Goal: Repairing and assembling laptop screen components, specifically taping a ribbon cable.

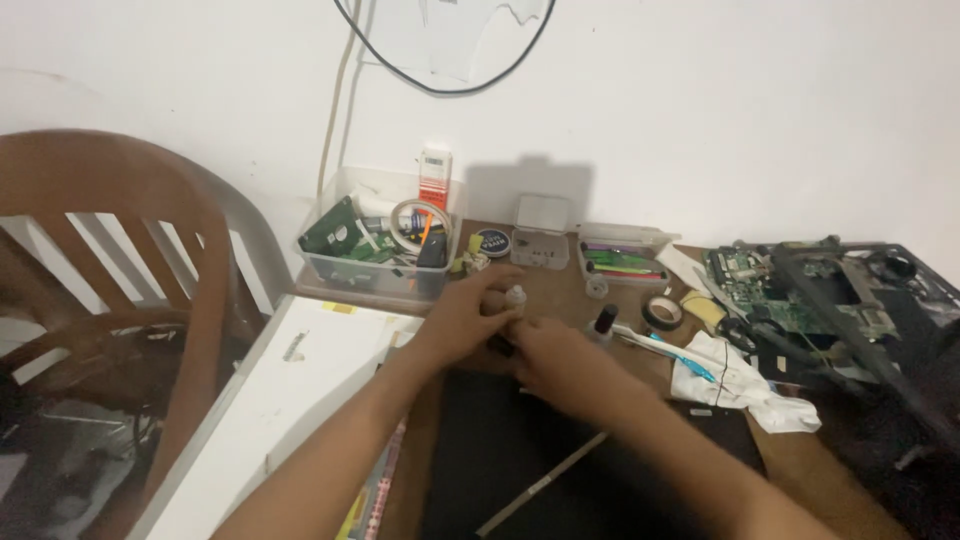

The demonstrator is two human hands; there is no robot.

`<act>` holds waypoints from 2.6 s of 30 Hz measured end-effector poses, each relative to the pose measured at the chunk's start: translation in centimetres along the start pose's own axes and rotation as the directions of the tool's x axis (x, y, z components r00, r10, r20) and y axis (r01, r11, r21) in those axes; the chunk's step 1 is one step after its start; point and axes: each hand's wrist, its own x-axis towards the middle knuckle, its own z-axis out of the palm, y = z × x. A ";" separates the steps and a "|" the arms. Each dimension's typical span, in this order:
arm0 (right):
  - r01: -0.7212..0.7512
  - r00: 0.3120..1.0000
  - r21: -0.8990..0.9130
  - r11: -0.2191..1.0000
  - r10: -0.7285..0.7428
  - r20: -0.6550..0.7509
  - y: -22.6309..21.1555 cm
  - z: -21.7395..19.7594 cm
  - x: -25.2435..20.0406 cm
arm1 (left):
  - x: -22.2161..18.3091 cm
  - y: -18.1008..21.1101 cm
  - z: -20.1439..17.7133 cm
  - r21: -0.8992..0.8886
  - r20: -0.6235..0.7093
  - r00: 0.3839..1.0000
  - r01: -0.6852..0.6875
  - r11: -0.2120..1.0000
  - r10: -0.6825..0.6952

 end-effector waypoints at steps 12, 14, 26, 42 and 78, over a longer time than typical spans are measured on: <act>-0.099 0.974 0.065 0.993 0.110 -0.200 1.5 -2.2 0.5 | -0.4 0.6 -0.5 0.215 -0.029 0.990 -0.131 0.968 0.141; -0.111 0.970 0.057 0.992 0.121 -0.212 1.1 -4.6 0.9 | -0.5 0.7 -0.5 0.177 -0.030 0.995 -0.092 0.980 0.099; 0.114 0.991 0.020 0.993 -0.112 -0.066 1.0 -7.1 6.5 | -0.7 1.2 -0.8 0.075 -0.038 0.996 0.081 0.994 -0.079; -0.235 0.960 -0.234 0.943 0.263 0.096 -2.4 -9.8 5.6 | -0.7 1.5 -1.1 0.020 -0.096 0.995 0.037 0.999 -0.035; -0.384 0.850 -0.153 0.911 0.413 0.327 8.8 -8.1 -2.4 | 0.4 0.9 4.3 0.268 -0.290 0.955 0.137 0.954 -0.056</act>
